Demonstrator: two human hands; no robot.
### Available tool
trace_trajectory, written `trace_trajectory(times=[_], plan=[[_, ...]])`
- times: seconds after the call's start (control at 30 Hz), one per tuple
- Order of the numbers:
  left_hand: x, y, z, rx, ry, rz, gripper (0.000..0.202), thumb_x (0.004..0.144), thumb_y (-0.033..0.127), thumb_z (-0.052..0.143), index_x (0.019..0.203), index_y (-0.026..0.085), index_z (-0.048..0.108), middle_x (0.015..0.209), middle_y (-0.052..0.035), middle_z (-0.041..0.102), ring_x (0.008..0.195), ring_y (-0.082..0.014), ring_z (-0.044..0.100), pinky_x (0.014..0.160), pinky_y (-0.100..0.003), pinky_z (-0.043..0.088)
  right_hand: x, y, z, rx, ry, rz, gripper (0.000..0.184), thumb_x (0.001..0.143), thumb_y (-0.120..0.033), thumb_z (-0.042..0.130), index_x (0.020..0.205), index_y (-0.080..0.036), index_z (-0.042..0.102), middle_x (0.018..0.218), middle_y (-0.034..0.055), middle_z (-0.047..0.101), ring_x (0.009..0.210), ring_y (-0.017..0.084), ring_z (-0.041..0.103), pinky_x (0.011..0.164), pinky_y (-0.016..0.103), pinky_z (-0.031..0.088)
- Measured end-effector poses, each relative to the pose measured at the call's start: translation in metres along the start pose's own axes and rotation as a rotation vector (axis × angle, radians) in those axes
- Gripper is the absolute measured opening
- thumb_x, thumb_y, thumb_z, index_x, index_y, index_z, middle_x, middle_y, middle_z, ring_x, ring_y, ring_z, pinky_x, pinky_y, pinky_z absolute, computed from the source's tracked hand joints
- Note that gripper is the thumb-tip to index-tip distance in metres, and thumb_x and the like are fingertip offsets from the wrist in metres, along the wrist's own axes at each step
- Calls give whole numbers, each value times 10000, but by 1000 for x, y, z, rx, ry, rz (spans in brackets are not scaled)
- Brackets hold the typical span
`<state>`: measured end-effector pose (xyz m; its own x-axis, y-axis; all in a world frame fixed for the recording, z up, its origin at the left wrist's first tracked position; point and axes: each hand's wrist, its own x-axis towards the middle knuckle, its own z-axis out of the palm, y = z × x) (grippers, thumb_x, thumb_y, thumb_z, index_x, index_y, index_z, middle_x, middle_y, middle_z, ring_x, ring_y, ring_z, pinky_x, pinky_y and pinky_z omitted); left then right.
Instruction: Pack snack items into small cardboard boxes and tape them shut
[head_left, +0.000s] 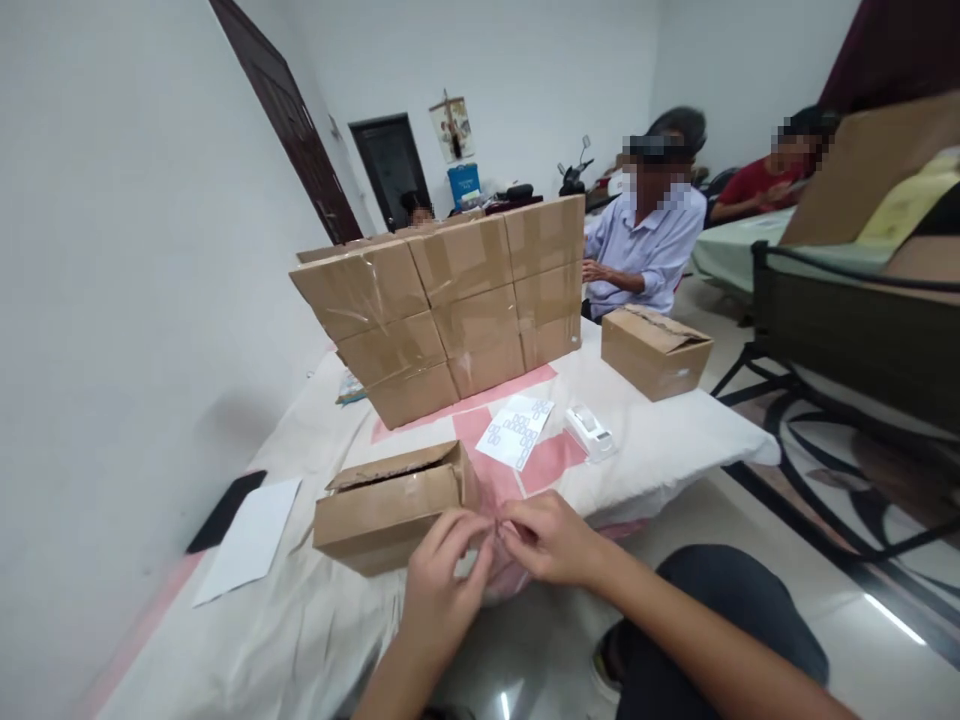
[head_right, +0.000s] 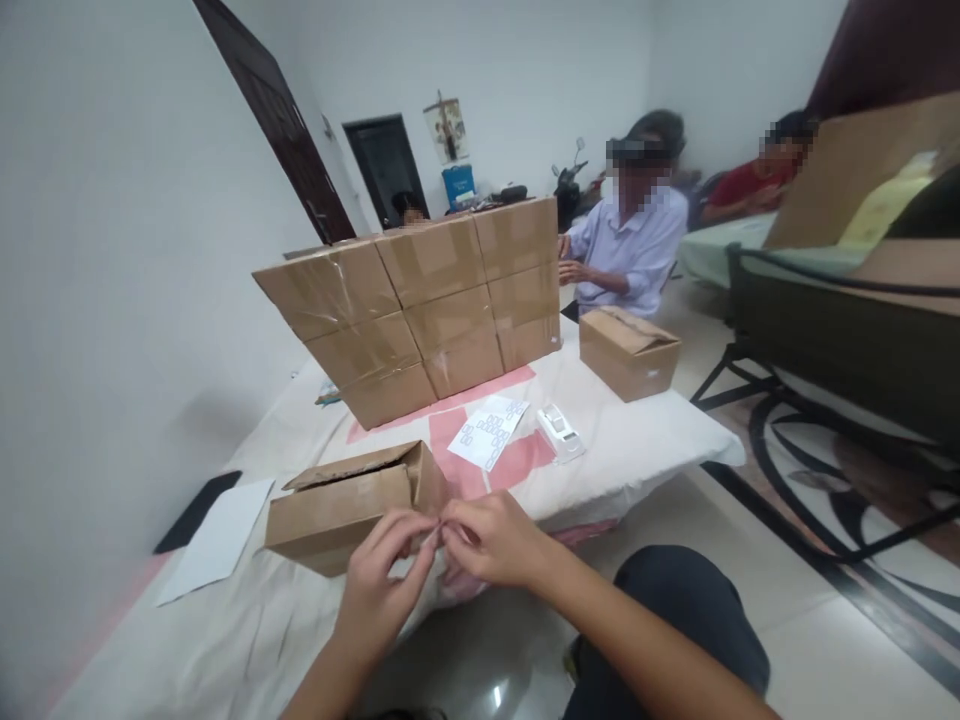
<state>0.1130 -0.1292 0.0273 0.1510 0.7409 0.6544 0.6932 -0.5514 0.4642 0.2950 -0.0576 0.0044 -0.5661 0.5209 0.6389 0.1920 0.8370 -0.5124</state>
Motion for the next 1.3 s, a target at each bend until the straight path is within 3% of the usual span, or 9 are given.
trace_trajectory(times=[0.2, 0.37, 0.5, 0.67, 0.8, 0.93, 1.03, 1.13, 1.3], plan=[[-57, -12, -11, 9, -7, 36, 47, 951, 180, 605, 962, 217, 631, 828, -2, 658, 765, -125, 638, 705, -209, 498, -34, -18, 39, -78, -17, 53, 111, 874, -175, 541, 811, -180, 632, 584, -30, 558, 506, 100, 459, 546, 242, 300], [-99, -24, -3, -30, 30, -9, 127, 980, 294, 582, 1077, 215, 602, 747, 25, 614, 613, -105, 605, 591, -184, 484, -65, -31, 71, -124, -18, 127, 154, 888, -224, 556, 759, -188, 631, 558, -28, 571, 491, 98, 473, 540, 239, 303], [-124, -40, 8, 14, -5, 24, 191, 997, 391, 549, 1069, 223, 605, 779, 7, 662, 661, -127, 665, 627, -198, 514, -81, -33, 99, -133, -49, 163, 240, 919, -295, 538, 739, -192, 659, 533, -23, 576, 469, 95, 480, 516, 224, 318], [-139, -58, 16, 54, -338, -69, 211, 1028, 407, 459, 1026, 256, 607, 903, 3, 703, 799, -150, 730, 658, -220, 520, -92, -14, 126, -155, -144, 187, 294, 877, -290, 544, 602, -192, 587, 512, -17, 574, 469, 97, 486, 509, 228, 319], [-133, -56, 8, 105, -604, -225, 270, 1051, 334, 354, 1043, 253, 612, 979, -12, 714, 874, -194, 739, 727, -280, 533, -96, -2, 131, -190, -209, 254, 195, 823, -250, 613, 643, -183, 646, 539, -12, 620, 502, 105, 545, 524, 220, 329], [-120, -49, -7, 140, -737, -277, 320, 1047, 260, 310, 1074, 245, 629, 1031, -29, 728, 959, -213, 735, 802, -298, 538, -88, -3, 129, -184, -253, 315, 115, 817, -242, 668, 744, -175, 727, 615, 8, 697, 568, 126, 632, 550, 208, 373], [-115, -51, -17, 162, -708, -304, 353, 1035, 207, 290, 1081, 251, 637, 1038, -26, 733, 992, -202, 731, 830, -283, 539, -73, -4, 129, -156, -274, 352, 84, 799, -223, 704, 764, -172, 760, 644, 21, 728, 591, 137, 664, 564, 206, 398], [-122, -66, -20, 152, -599, -336, 369, 1030, 206, 282, 1087, 266, 642, 1033, -15, 747, 951, -181, 744, 799, -257, 554, -56, -5, 131, -138, -287, 411, 96, 792, -230, 728, 753, -166, 788, 642, 36, 743, 590, 143, 677, 568, 206, 411], [-161, -92, 7, 11, -263, -230, 324, 1018, 264, 352, 1092, 282, 667, 1040, -3, 778, 933, -142, 762, 802, -197, 591, -42, -14, 131, -145, -318, 529, 152, 759, -296, 781, 826, -167, 825, 700, 51, 775, 604, 150, 694, 558, 204, 421]])
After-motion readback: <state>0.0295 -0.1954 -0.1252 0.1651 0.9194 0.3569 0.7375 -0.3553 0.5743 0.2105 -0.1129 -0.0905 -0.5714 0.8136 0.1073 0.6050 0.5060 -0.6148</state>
